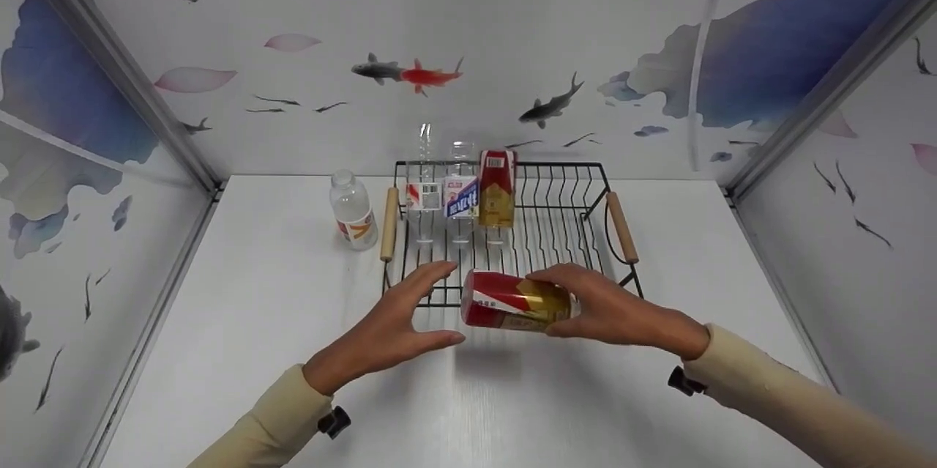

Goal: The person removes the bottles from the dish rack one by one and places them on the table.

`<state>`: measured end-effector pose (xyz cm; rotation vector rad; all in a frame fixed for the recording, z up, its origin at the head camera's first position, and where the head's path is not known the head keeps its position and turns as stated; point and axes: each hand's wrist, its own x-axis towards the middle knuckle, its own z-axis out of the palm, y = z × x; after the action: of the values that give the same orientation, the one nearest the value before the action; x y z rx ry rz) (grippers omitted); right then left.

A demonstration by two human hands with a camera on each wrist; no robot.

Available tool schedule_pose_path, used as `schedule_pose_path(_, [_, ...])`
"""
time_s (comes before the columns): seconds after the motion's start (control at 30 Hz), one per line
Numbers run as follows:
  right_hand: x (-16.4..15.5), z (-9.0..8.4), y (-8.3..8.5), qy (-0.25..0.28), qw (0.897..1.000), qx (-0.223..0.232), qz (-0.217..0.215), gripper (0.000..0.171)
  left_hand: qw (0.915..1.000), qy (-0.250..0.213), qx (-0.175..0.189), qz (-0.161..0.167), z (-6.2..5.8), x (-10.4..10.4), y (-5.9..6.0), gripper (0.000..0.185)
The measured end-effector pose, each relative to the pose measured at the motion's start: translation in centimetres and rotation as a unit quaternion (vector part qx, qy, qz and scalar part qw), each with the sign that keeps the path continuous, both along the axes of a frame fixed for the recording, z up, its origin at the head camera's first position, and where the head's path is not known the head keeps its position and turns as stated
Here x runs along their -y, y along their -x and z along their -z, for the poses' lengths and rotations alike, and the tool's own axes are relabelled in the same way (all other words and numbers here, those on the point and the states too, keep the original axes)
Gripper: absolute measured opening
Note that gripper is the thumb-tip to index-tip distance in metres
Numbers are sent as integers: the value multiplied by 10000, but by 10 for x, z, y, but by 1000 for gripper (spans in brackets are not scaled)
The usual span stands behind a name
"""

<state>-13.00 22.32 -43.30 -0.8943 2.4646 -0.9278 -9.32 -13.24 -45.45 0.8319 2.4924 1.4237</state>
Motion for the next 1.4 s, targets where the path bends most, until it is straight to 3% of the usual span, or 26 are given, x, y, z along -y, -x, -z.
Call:
schedule_pose_path(0.3, [2,-4,-4,-67,10000,41,16,72,9996,-162,31,223,-1,-9,3,91])
schedule_pose_path(0.67, [4,-8,-7,-196,9998,-56,-29,71,9996,138,98,223,-2,-21,7,89])
schedule_pose_path(0.8, [6,-9,-8,-240,9996,-80,-90,72,9991,202,275,252,-2,-25,8,89])
schedule_pose_path(0.93, [9,-10,-9,-283,9994,-118,-181,72,9983,235,405,346,-1,-31,8,88])
schedule_pose_path(1.4, [11,-11,-11,-291,9984,-227,-428,68,9961,333,361,728,4,-47,16,77])
